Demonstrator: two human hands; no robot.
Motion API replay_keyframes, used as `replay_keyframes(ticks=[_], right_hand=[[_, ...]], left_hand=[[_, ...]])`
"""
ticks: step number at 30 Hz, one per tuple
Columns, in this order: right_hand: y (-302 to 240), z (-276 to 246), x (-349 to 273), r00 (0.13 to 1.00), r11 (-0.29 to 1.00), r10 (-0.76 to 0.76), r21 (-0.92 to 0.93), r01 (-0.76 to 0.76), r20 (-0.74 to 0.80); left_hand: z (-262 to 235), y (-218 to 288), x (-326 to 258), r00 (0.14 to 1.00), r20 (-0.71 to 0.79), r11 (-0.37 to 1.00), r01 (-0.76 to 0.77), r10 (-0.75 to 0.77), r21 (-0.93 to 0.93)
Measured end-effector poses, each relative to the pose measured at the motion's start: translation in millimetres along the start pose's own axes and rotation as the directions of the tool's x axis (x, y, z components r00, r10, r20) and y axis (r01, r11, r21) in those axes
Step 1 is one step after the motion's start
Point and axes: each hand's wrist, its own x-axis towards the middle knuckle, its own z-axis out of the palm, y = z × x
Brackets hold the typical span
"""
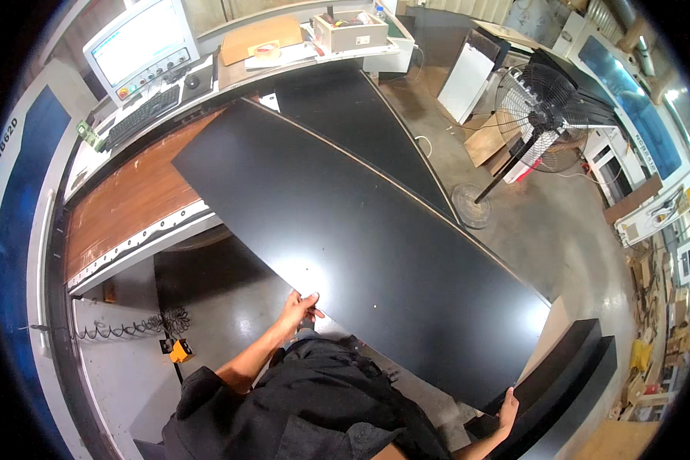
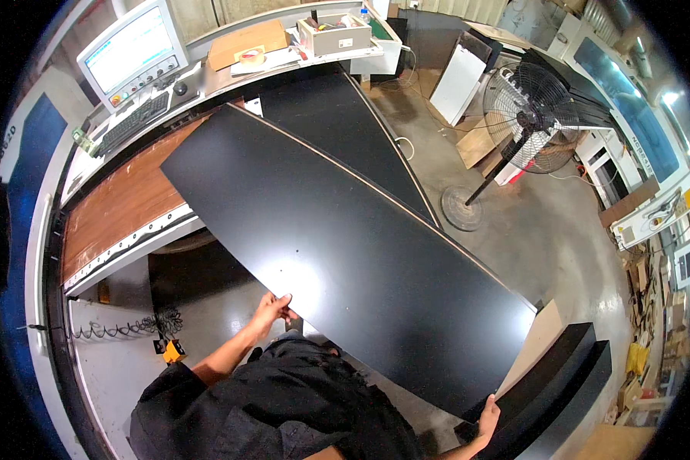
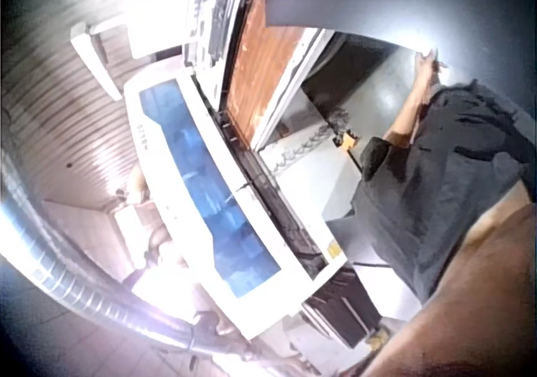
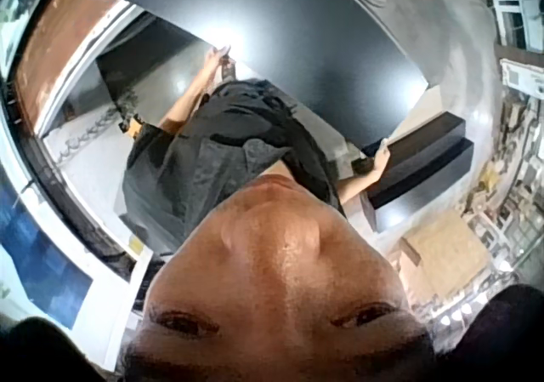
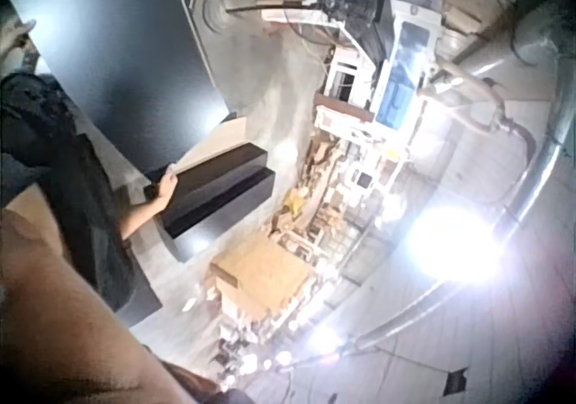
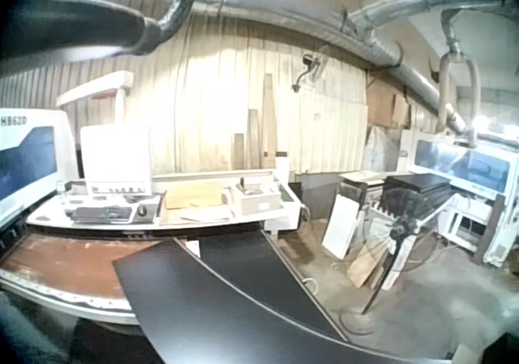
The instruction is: The person picks up large black panels from a stack, places them on a machine bed, cleans the surface using an air nozzle, and then moves them to a separate stack on the floor.
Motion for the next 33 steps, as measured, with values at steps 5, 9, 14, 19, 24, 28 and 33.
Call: replay_keyframes(ticks=[5, 9, 14, 19, 24, 28, 33], right_hand=[[7, 24, 27, 0.941, 0.862, -0.338, 0.399, 0.312, -0.008], [-45, 64, -1, 0.987, 0.739, -0.132, 0.673, 0.032, 0.097], [-27, 104, -11, 0.943, 0.544, -0.327, 0.827, 0.141, 0.054], [-70, 161, -63, 0.881, 0.709, -0.340, 0.526, 0.470, -0.328], [-108, 214, -102, 0.945, 0.733, -0.233, 0.598, 0.325, -0.227], [-155, 256, -134, 0.921, 0.675, -0.240, 0.629, 0.385, -0.306], [-197, 297, -133, 0.927, 0.653, -0.231, 0.659, 0.373, -0.296]], left_hand=[[3, 37, 46, 0.999, 0.035, 0.997, -0.039, 0.037, 0.064], [-10, 68, 79, 0.999, 0.038, 0.983, -0.009, 0.002, 0.182], [-15, 102, 116, 0.972, -0.049, 0.903, -0.194, 0.230, 0.384], [-36, 129, 158, 0.896, -0.251, 0.783, -0.152, 0.367, 0.604], [-64, 167, 218, 0.816, -0.243, 0.644, -0.194, 0.525, 0.740], [-60, 209, 249, 0.771, -0.255, 0.554, -0.148, 0.584, 0.819], [-81, 234, 309, 0.780, -0.251, 0.581, -0.171, 0.574, 0.796]])
